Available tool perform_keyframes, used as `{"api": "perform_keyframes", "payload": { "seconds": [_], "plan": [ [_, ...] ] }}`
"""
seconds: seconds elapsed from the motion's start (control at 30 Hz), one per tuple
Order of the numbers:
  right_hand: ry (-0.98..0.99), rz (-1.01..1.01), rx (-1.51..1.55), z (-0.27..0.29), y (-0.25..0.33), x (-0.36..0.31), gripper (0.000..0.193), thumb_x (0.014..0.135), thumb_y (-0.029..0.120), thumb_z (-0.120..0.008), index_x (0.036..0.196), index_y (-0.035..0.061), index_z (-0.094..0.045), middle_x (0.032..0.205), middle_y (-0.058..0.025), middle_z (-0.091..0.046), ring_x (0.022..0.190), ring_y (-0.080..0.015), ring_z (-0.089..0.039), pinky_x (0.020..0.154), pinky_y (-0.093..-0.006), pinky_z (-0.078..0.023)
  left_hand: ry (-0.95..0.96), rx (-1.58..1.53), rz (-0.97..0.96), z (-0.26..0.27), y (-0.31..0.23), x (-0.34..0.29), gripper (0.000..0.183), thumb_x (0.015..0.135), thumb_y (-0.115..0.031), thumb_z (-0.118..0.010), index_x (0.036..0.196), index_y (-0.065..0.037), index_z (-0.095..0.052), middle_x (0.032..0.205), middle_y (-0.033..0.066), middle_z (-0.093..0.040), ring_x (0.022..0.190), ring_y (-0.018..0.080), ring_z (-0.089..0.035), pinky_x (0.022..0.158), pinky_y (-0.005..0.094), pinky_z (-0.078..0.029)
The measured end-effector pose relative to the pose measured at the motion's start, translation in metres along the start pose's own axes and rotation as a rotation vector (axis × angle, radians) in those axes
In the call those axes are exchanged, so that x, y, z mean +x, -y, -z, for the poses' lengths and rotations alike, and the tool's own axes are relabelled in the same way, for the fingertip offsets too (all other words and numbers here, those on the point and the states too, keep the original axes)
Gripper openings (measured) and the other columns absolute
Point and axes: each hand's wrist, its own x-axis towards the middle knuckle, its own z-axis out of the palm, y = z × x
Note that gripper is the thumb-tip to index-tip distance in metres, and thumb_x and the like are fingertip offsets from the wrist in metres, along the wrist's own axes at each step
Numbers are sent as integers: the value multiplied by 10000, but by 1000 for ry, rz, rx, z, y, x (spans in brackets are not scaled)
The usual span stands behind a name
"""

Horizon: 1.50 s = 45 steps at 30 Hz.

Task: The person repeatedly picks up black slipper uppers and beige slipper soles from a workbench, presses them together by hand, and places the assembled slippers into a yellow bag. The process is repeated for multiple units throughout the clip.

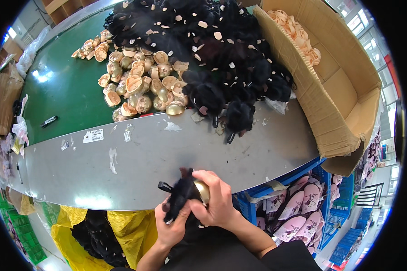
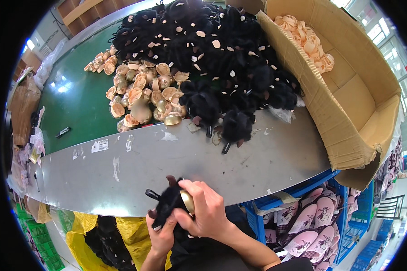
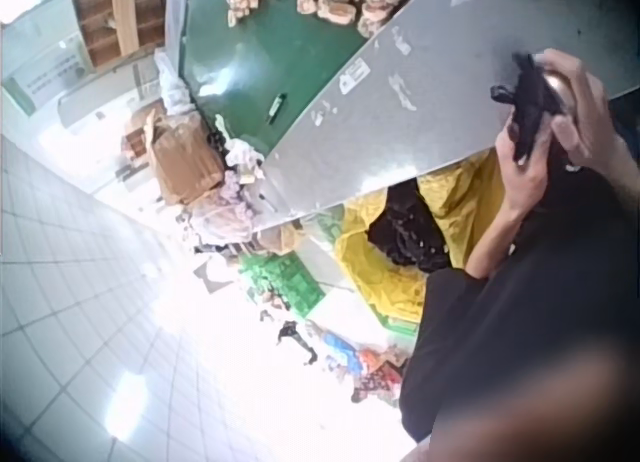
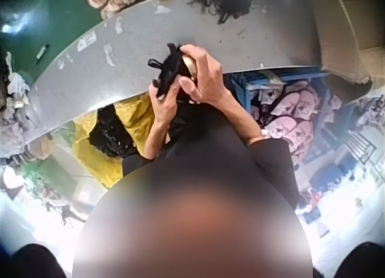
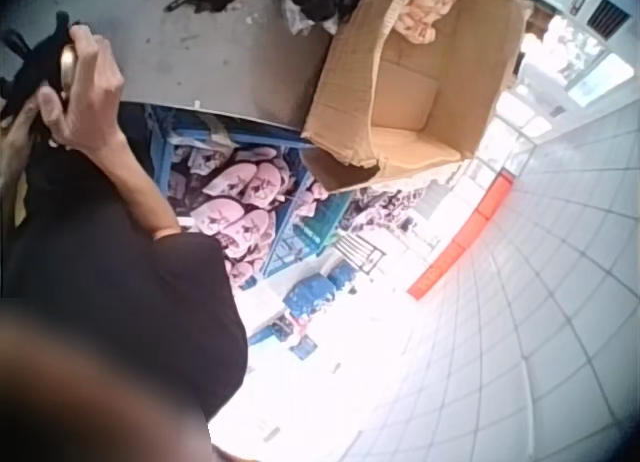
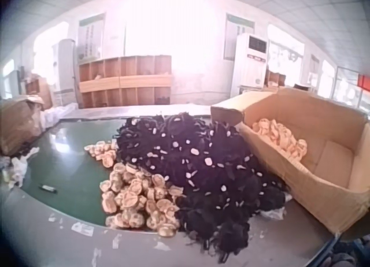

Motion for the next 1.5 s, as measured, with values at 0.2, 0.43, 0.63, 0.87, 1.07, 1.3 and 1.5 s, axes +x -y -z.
{"api": "perform_keyframes", "payload": {
  "seconds": [0.2, 0.43, 0.63, 0.87, 1.07, 1.3, 1.5],
  "plan": [
    [104, 136, 31, 11, -18, -7, 525, 909, 423, -721, 1233, 27, -599, 843, -130, -591, 698, -279, -581, 604, -367, -485, 62, -76, 82, 1, -8, 1, 132, 980, -84, -684, 1055, 23, -708, 897, -16, -687, 816, 49, -574, 716, 229, -474],
    [38, -57, 423, 23, -10, -3, 485, 817, 331, -854, 1072, -28, -650, 727, -30, -603, 603, -105, -526, 540, -242, -385, 113, -126, 121, 13, -8, 4, 147, 935, -55, -728, 1042, 46, -727, 912, 8, -716, 828, 66, -603, 761, 231, -496],
    [20, -346, 656, 18, -2, -5, 553, 826, 415, -844, 1090, -28, -645, 976, -79, -669, 704, -75, -549, 634, -225, -425, 178, -675, 274, -1, -18, 1, 312, 899, -93, -786, 1163, 49, -701, 1081, 90, -738, 975, 162, -696, 888, 295, -549],
    [-55, -269, 620, 6, -5, -8, 567, 828, 434, -839, 1112, -11, -633, 1016, -78, -661, 762, -90, -558, 674, -227, -436, 365, -808, 311, 9, -1, 0, 296, 904, -98, -783, 1148, 50, -703, 1086, 134, -739, 1027, 224, -709, 933, 344, -556],
    [-35, -103, 542, 0, -14, -7, 497, 820, 370, -850, 1071, -3, -638, 916, -66, -656, 697, -99, -566, 625, -232, -448, 413, -496, 278, 29, 12, -2, 546, 773, -119, -857, 1236, 82, -649, 1213, 160, -689, 970, 235, -725, 821, 306, -607],
    [-82, -71, 485, 0, -17, -5, 448, 818, 305, -867, 1064, 3, -646, 823, -54, -632, 650, -118, -567, 595, -240, -466, 594, -4, 205, 40, -16, 10, 167, 817, -35, -825, 962, -21, -742, 921, 26, -726, 846, 84, -642, 787, 260, -514],
    [-119, -41, 438, 4, -22, -12, 430, 970, 415, -698, 1014, -11, -657, 736, -68, -601, 582, -132, -525, 515, -261, -400, 241, -129, 217, 6, -34, 7, 252, 863, -31, -810, 1094, -7, -712, 1034, -1, -679, 909, 59, -583, 814, 237, -485]
  ]
}}
